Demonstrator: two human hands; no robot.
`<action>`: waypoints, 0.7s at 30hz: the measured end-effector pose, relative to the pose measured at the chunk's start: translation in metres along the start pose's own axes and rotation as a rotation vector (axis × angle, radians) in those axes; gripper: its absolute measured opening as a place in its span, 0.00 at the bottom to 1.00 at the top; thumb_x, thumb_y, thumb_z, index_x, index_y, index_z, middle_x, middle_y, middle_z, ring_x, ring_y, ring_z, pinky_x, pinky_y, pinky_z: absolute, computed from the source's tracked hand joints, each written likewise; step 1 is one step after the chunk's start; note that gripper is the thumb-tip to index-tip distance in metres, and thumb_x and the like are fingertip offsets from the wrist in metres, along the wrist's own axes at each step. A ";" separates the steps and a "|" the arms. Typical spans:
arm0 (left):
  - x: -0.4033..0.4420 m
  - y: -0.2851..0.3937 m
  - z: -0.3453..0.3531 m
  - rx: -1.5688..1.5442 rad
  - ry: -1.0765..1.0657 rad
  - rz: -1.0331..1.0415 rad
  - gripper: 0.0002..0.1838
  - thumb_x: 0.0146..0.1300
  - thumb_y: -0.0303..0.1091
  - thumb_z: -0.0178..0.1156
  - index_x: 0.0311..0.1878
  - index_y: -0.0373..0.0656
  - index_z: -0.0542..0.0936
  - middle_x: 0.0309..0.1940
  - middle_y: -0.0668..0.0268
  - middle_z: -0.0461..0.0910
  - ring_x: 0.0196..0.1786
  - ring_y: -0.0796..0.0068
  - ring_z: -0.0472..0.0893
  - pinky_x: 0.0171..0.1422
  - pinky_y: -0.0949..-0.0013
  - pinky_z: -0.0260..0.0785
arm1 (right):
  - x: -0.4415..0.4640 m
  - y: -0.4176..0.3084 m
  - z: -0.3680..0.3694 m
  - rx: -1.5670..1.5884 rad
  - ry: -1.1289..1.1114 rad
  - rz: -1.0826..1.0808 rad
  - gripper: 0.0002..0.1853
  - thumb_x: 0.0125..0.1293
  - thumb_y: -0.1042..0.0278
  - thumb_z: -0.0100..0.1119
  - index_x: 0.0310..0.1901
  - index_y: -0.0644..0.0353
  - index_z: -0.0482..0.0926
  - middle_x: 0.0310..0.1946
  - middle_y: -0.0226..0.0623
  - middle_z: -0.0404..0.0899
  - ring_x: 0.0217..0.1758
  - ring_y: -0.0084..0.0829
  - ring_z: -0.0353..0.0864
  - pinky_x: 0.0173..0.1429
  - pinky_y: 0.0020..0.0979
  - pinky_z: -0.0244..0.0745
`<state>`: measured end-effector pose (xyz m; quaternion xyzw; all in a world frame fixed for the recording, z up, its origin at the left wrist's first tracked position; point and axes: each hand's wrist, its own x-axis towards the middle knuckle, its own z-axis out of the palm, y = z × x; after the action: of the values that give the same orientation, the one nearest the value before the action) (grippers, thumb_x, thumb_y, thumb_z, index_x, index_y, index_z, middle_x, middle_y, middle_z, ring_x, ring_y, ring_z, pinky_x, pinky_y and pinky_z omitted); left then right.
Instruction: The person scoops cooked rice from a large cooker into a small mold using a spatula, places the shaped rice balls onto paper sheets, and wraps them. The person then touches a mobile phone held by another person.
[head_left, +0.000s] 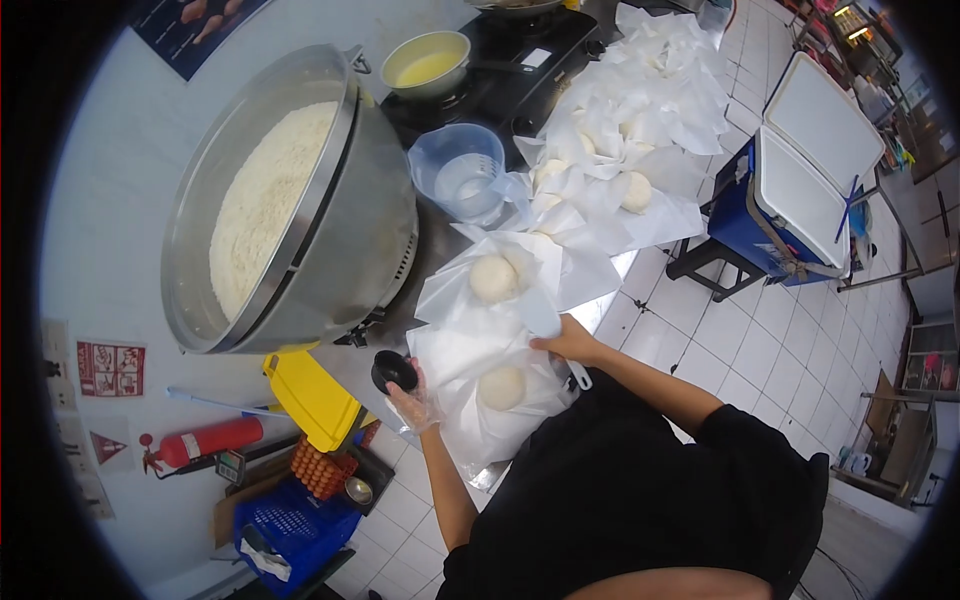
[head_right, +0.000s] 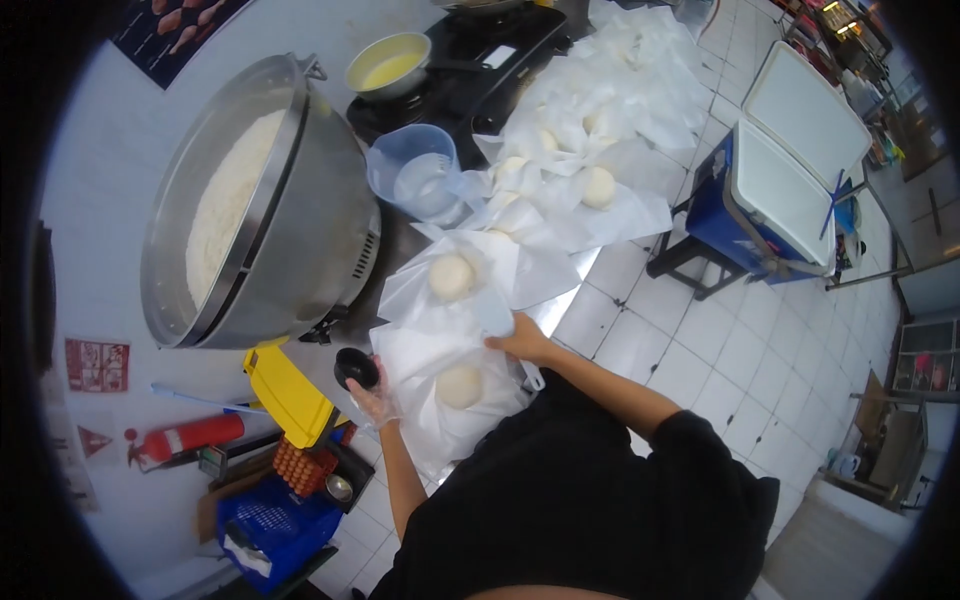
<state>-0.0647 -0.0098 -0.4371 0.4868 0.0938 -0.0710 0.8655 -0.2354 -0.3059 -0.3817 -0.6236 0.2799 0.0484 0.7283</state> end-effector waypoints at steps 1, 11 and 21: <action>0.000 0.001 0.000 0.022 -0.005 0.007 0.44 0.64 0.62 0.60 0.67 0.31 0.63 0.58 0.48 0.73 0.59 0.53 0.76 0.66 0.59 0.73 | -0.008 0.004 -0.008 0.030 0.032 0.023 0.13 0.59 0.64 0.71 0.38 0.63 0.80 0.24 0.30 0.78 0.17 0.19 0.70 0.20 0.24 0.66; 0.003 -0.002 -0.002 0.032 0.032 0.003 0.48 0.63 0.68 0.57 0.67 0.29 0.64 0.56 0.46 0.74 0.58 0.54 0.78 0.63 0.60 0.76 | -0.029 0.057 -0.055 -0.098 0.684 -0.246 0.11 0.54 0.71 0.72 0.39 0.64 0.84 0.31 0.35 0.81 0.29 0.33 0.77 0.40 0.36 0.74; 0.003 -0.001 -0.001 0.023 0.065 0.002 0.46 0.66 0.65 0.54 0.68 0.28 0.62 0.56 0.43 0.73 0.60 0.50 0.77 0.63 0.59 0.76 | 0.022 0.026 -0.097 -0.539 1.125 -0.503 0.17 0.46 0.74 0.74 0.41 0.54 0.87 0.50 0.35 0.75 0.46 0.38 0.65 0.50 0.34 0.67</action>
<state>-0.0624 -0.0095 -0.4392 0.4990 0.1204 -0.0554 0.8564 -0.2614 -0.3971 -0.4213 -0.7602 0.4409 -0.3868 0.2794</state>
